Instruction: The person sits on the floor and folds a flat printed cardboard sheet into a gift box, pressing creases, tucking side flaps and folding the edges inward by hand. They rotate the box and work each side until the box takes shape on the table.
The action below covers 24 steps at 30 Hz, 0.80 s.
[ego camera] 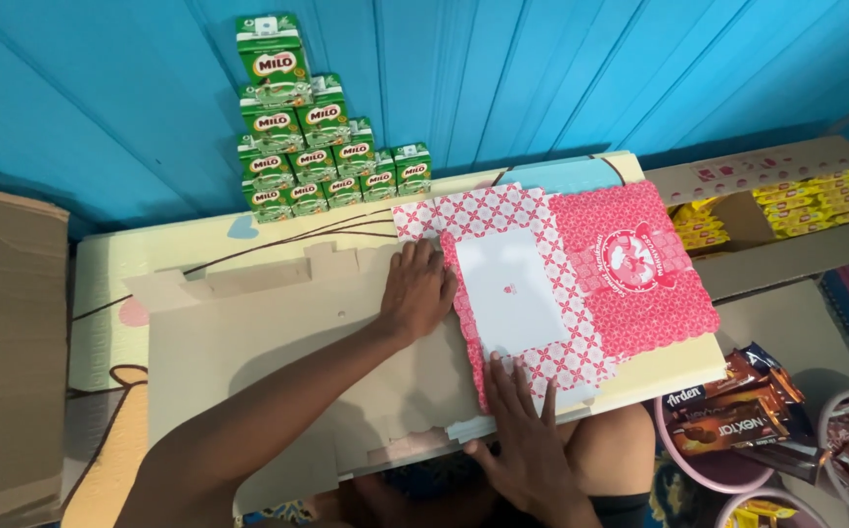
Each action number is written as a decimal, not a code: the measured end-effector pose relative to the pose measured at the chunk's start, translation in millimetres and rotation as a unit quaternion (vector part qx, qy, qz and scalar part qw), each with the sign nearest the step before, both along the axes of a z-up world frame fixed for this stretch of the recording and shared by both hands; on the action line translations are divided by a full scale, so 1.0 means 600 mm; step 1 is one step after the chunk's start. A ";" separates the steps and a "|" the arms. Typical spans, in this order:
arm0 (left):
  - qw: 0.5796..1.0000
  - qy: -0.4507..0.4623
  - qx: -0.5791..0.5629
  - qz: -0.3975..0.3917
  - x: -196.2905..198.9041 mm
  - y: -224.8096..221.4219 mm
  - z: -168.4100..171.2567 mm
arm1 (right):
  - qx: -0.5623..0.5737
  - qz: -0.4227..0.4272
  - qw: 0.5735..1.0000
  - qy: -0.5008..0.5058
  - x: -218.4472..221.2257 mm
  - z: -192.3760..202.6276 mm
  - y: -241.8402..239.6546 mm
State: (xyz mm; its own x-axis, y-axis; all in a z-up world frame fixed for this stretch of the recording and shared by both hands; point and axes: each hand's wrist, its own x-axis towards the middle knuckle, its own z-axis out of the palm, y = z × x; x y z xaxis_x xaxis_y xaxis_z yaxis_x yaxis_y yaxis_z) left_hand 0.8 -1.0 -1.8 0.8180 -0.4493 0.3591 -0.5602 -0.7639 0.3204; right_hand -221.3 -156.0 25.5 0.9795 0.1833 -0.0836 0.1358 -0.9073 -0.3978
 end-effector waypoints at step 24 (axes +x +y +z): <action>0.999 -0.002 -0.049 -0.011 -0.013 0.009 0.016 | 0.093 -0.029 0.995 -0.032 -0.039 -0.032 0.004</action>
State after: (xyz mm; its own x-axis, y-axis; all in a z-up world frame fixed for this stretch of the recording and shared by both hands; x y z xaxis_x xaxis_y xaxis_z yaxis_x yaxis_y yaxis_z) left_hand -6.8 4.1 8.1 0.8062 -0.4301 0.4063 -0.5787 -0.7161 0.3902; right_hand -244.5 -153.9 6.3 0.9912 0.1321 0.0096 0.1154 -0.8257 -0.5521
